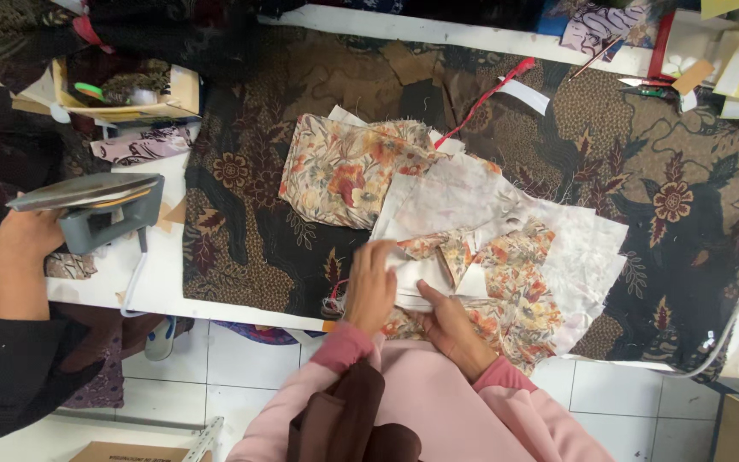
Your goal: The person unfolds a floral-patterned fabric on a table and smooths it out. They then place a long cardboard template on the fabric and adjust its position with assistance from others to align it for cutting.
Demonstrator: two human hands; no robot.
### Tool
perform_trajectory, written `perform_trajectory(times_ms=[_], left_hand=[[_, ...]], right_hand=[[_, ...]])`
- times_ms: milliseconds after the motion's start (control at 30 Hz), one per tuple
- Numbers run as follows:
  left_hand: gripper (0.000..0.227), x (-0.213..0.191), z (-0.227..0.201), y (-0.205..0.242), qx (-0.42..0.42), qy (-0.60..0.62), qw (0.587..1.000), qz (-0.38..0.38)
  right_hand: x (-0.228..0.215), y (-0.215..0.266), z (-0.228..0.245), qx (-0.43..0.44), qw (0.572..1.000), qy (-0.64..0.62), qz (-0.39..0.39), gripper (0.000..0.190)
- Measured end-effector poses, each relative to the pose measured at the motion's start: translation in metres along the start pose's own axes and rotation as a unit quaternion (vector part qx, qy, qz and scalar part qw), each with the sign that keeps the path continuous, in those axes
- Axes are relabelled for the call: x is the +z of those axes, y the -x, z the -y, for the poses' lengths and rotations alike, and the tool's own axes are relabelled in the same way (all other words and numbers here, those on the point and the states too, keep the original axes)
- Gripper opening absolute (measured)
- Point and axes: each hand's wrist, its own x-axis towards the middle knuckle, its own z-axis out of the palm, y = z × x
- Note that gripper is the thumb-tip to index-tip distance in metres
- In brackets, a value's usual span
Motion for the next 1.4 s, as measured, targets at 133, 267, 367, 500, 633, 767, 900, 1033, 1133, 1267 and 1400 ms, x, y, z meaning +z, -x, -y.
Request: perform_trajectory(times_ms=[133,267,367,500,633,767,900,1033,1133,1267,1400], left_hand=[[0.044,-0.001,0.022,-0.023,-0.015,-0.035,0.998,0.043],[0.021,0.012,0.035,-0.038,-0.022,-0.062,0.997,0.044],[0.013,0.023,0.044,-0.043,-0.098,0.015,0.995,0.012],[0.024,0.023,0.054,-0.035,-0.148,0.088,0.985,-0.017],[0.055,0.01,0.063,-0.018,-0.105,-0.006,0.994,-0.042],[0.07,0.005,0.07,-0.011,-0.213,0.02,0.974,0.079],[0.052,0.011,0.074,-0.01,-0.254,-0.027,0.945,0.207],[0.037,0.02,0.082,-0.006,-0.204,-0.076,0.955,0.202],[0.044,0.027,0.092,-0.006,-0.223,-0.015,0.952,0.209],[0.058,0.035,0.097,-0.012,-0.246,0.098,0.93,0.254],[0.073,0.045,0.083,-0.014,-0.319,0.178,0.91,0.196]], right_hand=[[0.004,0.002,0.001,0.001,1.0,-0.014,-0.006,0.029],[-0.006,-0.01,-0.004,0.009,0.998,-0.069,-0.005,0.026],[-0.014,-0.013,-0.009,0.016,0.989,-0.149,-0.005,0.024],[-0.007,0.007,-0.006,0.004,0.987,-0.156,-0.047,0.03],[0.011,0.048,0.019,0.014,0.987,-0.15,-0.057,0.04],[0.014,0.083,0.031,-0.01,0.981,-0.157,-0.114,0.051],[0.0,0.085,0.026,0.004,0.99,-0.14,-0.017,0.033],[-0.012,0.089,0.022,0.05,0.986,-0.151,-0.054,0.031],[-0.013,0.106,0.023,0.045,0.985,-0.143,-0.085,0.031],[-0.008,0.132,0.028,0.028,0.984,-0.131,-0.115,0.033],[-0.018,0.151,0.034,0.001,0.985,-0.156,-0.071,0.038]])
